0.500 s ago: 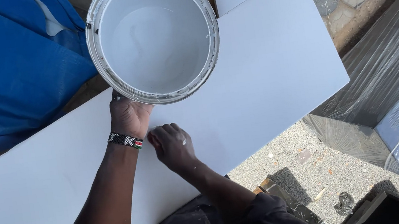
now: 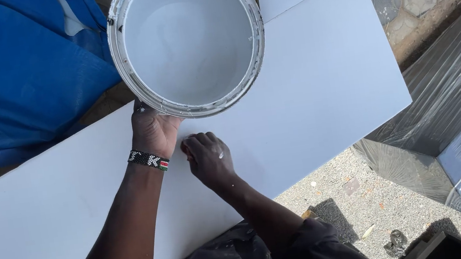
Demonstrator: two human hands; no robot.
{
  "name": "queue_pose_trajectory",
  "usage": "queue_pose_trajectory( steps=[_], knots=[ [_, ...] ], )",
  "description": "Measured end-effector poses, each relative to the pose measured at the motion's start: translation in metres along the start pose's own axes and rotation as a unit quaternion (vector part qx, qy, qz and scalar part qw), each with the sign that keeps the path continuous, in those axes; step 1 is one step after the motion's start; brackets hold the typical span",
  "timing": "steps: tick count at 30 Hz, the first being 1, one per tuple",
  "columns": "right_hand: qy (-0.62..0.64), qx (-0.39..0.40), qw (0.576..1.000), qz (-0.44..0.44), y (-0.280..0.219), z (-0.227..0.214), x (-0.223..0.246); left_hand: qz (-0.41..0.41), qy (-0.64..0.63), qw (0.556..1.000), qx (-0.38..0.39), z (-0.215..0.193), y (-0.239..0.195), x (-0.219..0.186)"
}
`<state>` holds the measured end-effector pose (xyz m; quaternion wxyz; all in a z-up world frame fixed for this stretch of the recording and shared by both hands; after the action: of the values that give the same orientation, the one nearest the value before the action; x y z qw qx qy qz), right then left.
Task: The person holds a paint bucket in their left hand and uses a sponge in their right hand to apply white paint onto a long, flat wooden board. They repeatedly dip the sponge into the bucket and spread the paint along the surface of the board in a continuous motion.
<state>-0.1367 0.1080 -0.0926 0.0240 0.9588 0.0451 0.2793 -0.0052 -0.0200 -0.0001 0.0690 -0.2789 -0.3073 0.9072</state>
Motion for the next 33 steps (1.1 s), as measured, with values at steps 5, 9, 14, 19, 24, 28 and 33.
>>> queue_pose_trajectory(
  steps=[5,9,14,19,24,28,33],
  knots=[
    [-0.093,-0.103,0.983,0.117,0.085,-0.142,-0.250,0.014,0.018,1.000,0.005,-0.027,0.016,0.003],
    [0.012,-0.147,0.959,0.243,0.092,-0.116,-0.208,0.022,0.007,1.000,-0.007,-0.034,0.015,0.008],
    [0.150,0.097,0.972,0.154,0.032,-0.035,0.040,0.026,0.003,1.000,-0.010,0.006,-0.022,-0.013],
    [0.151,0.175,0.946,0.226,0.041,-0.139,0.012,0.034,0.055,0.998,-0.010,-0.026,-0.001,-0.003],
    [0.008,0.079,0.958,0.277,0.078,-0.314,-0.021,0.049,0.070,0.996,0.001,-0.060,0.033,0.043],
    [0.011,0.006,0.979,0.205,0.100,-0.411,0.056,0.061,0.078,0.995,0.022,0.008,-0.043,0.007],
    [-0.077,0.146,0.983,0.081,0.132,-0.411,0.151,0.059,0.114,0.992,0.009,0.000,-0.057,0.024]
  ],
)
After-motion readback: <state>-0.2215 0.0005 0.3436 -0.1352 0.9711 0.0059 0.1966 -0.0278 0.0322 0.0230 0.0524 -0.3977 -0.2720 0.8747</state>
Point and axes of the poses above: each hand's wrist, its own y-axis towards the middle knuckle, its own z-axis out of the palm, x = y × z, the point moved 2 cm from there along y, towards the middle knuckle, and after that the axes turned 10 degrees about -x, right-handed, at the moved point
